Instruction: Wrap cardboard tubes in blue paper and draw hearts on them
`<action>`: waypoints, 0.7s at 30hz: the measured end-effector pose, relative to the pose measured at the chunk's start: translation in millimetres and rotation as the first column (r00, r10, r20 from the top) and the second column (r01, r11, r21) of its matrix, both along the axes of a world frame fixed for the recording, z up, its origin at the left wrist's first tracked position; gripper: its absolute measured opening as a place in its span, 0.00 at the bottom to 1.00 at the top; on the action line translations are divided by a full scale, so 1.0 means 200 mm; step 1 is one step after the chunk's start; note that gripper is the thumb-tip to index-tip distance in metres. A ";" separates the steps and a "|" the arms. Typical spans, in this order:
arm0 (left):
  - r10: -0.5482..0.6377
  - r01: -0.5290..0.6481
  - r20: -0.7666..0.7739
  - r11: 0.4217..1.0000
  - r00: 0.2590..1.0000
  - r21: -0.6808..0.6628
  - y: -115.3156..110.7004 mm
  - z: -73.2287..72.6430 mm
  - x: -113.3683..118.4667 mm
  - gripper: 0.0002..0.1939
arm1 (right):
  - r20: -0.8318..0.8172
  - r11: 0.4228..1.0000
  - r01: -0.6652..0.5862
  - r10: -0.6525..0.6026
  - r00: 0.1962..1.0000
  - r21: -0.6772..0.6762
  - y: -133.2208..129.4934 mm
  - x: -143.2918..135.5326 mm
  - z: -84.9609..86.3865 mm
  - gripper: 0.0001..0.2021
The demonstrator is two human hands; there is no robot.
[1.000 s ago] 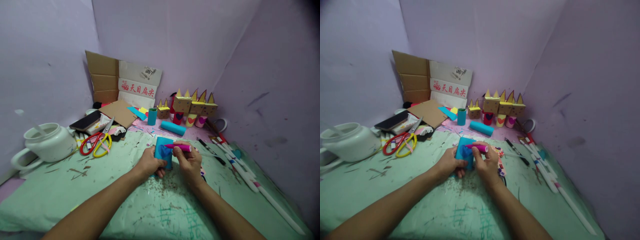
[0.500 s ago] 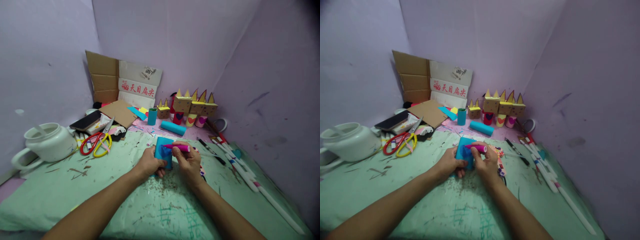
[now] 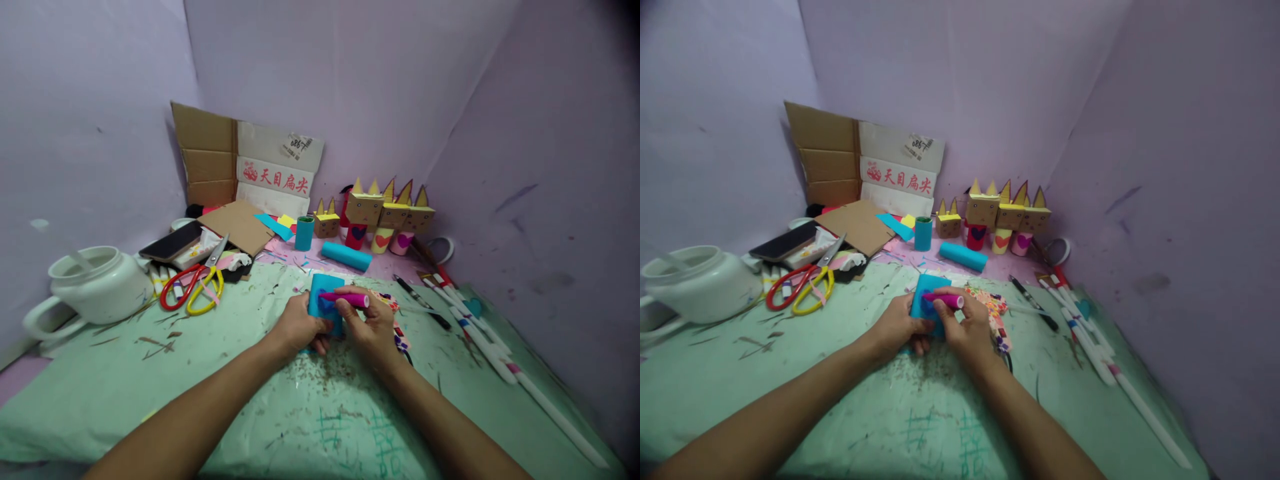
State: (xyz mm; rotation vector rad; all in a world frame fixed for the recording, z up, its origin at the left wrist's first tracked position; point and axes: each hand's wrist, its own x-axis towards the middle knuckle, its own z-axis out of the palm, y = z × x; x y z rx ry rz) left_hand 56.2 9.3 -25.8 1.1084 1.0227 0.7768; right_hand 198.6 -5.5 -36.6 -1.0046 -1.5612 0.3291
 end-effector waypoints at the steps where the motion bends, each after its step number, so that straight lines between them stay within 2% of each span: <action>1: 0.003 -0.003 -0.001 1.000 1.000 0.000 0.00 0.00 0.00 0.15 | 0.004 1.000 -0.006 0.006 1.000 -0.002 0.00 0.00 0.00 0.04; 21: -0.009 0.009 -0.010 1.000 1.000 0.004 0.00 0.00 0.00 0.15 | 0.009 0.998 -0.056 0.056 0.998 0.010 0.00 0.02 0.00 0.05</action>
